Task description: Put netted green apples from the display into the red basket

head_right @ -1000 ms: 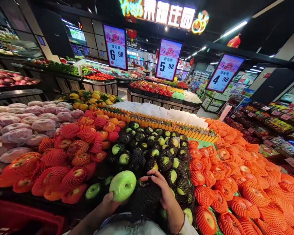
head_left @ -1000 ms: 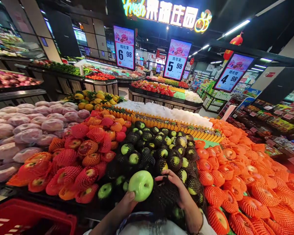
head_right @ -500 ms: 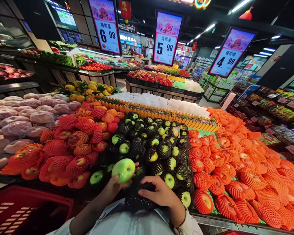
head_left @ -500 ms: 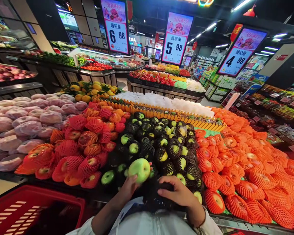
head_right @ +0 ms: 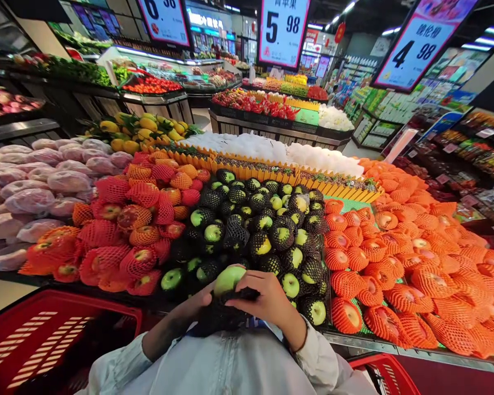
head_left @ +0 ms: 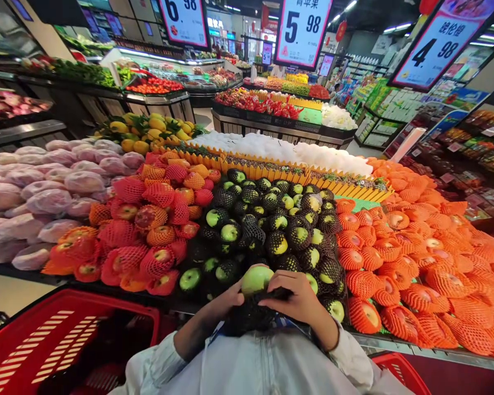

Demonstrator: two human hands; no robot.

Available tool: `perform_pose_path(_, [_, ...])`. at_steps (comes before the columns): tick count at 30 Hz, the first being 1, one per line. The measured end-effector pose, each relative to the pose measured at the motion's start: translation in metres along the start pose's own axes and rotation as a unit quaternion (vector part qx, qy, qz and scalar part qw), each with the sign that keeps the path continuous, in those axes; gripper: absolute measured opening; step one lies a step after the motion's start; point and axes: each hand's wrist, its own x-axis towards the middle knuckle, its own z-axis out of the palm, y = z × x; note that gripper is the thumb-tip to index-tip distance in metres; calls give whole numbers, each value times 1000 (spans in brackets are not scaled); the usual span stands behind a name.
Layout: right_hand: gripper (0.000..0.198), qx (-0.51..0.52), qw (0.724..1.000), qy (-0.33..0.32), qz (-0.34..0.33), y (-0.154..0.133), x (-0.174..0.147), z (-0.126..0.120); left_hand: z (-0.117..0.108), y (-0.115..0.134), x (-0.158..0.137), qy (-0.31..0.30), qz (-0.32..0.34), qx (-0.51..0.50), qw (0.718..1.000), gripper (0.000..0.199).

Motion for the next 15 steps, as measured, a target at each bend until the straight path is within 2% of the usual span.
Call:
perform_pose_path(3, [39, 8, 999, 0, 47, 3, 0, -6, -17, 0, 4, -90, -44, 30, 995, 127])
perform_pose_path(5, [42, 47, 993, -52, 92, 6, 1, -13, -24, -1, 8, -132, -61, 38, 989, 133])
perform_pose_path(7, [42, 100, 979, -125, 123, 11, 2, -22, -24, 0, 11, -144, -53, 16, 988, 135])
perform_pose_path(9, [42, 140, 963, -190, 129, 16, 3, -31, -18, 3, 12, -112, -27, -19, 993, 133])
perform_pose_path(11, [39, 158, 953, -230, 121, 21, 3, -38, -10, 6, 12, -52, 0, -43, 998, 125])
perform_pose_path(13, [32, 164, 956, -215, 116, 25, 2, -41, -6, 8, 11, -12, 13, -51, 999, 117])
perform_pose_path(15, [28, 171, 968, -148, 108, 27, 2, -40, -5, 8, 10, 10, -4, -52, 999, 107])
